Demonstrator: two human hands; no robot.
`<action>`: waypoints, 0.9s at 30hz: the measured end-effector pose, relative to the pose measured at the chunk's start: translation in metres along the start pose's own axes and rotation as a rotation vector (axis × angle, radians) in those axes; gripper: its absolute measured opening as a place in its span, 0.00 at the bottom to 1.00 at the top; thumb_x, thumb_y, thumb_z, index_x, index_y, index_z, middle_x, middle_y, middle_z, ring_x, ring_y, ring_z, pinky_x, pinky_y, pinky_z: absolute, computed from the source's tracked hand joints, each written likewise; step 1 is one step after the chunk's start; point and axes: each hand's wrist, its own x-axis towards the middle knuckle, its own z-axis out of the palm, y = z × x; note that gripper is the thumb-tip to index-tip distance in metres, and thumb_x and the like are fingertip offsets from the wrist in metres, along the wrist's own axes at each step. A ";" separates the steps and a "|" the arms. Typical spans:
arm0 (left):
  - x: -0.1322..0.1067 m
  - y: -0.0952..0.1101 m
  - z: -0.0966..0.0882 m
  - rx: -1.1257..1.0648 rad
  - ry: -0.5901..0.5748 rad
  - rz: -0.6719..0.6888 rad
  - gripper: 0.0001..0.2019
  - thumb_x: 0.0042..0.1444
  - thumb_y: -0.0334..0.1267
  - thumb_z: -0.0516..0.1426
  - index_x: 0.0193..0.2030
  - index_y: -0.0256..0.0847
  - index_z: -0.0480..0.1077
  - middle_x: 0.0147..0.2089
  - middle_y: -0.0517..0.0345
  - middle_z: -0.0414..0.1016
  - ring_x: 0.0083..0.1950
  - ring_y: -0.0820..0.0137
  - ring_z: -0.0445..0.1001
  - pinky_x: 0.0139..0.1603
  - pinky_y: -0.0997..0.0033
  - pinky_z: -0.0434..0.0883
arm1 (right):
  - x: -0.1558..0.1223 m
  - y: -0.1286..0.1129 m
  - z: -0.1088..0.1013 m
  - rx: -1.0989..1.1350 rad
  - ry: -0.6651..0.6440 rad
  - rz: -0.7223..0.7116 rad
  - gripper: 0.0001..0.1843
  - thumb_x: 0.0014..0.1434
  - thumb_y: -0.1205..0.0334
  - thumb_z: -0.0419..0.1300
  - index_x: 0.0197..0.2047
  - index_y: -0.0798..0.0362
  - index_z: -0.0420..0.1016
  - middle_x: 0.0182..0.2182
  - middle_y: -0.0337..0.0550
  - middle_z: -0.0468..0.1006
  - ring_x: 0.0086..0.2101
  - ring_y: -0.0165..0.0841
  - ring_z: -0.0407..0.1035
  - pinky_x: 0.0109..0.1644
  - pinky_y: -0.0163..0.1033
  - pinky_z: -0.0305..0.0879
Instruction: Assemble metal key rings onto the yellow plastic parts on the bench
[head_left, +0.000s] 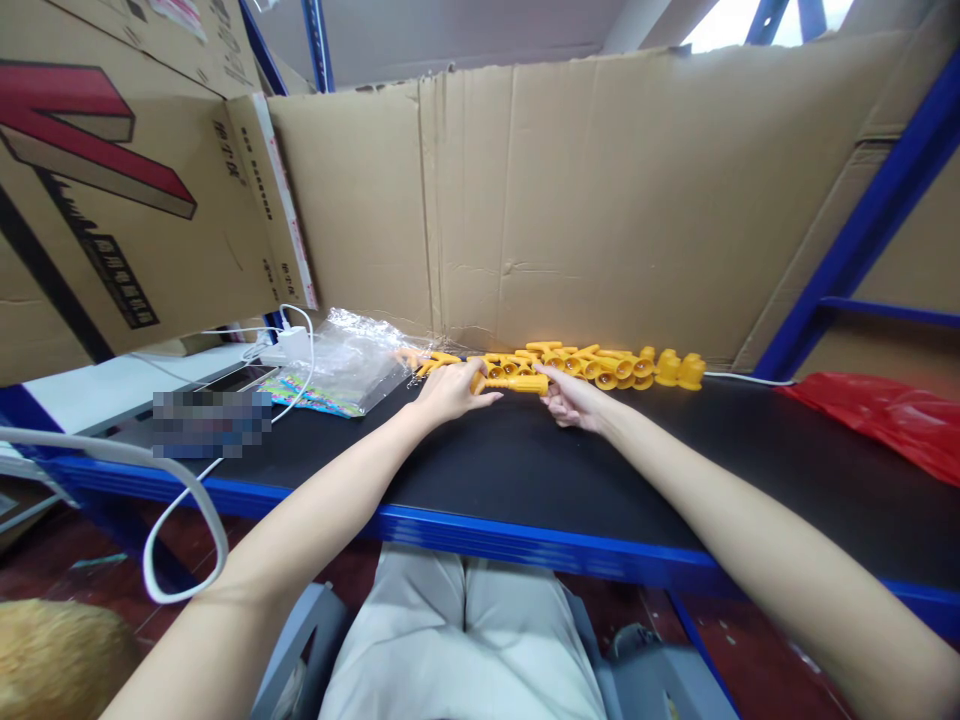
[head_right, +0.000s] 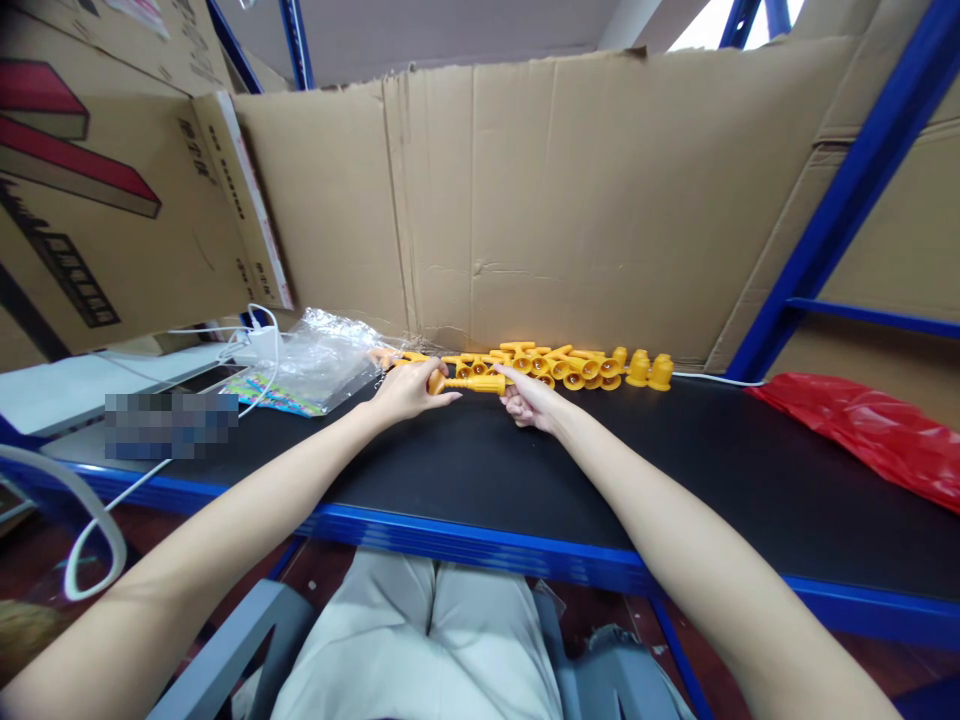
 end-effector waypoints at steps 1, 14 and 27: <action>0.000 0.000 0.000 -0.002 0.001 0.000 0.22 0.51 0.57 0.54 0.44 0.42 0.65 0.32 0.57 0.74 0.35 0.66 0.74 0.32 0.73 0.63 | 0.000 0.000 0.000 0.006 -0.003 0.001 0.26 0.55 0.37 0.50 0.22 0.52 0.55 0.06 0.30 0.53 0.07 0.19 0.43 0.10 0.26 0.40; 0.003 -0.009 -0.001 -0.236 0.015 0.042 0.38 0.51 0.54 0.55 0.64 0.41 0.45 0.56 0.46 0.66 0.51 0.64 0.70 0.50 0.64 0.67 | 0.003 -0.024 -0.013 0.359 0.235 -0.250 0.09 0.60 0.58 0.54 0.31 0.54 0.63 0.16 0.36 0.68 0.16 0.24 0.62 0.21 0.28 0.62; -0.001 -0.075 0.012 0.195 -0.348 -0.576 0.26 0.56 0.40 0.46 0.61 0.34 0.54 0.65 0.31 0.52 0.64 0.45 0.52 0.58 0.31 0.44 | 0.039 -0.015 -0.050 -1.563 0.963 -0.661 0.16 0.60 0.58 0.46 0.44 0.59 0.65 0.37 0.55 0.74 0.37 0.41 0.66 0.48 0.48 0.47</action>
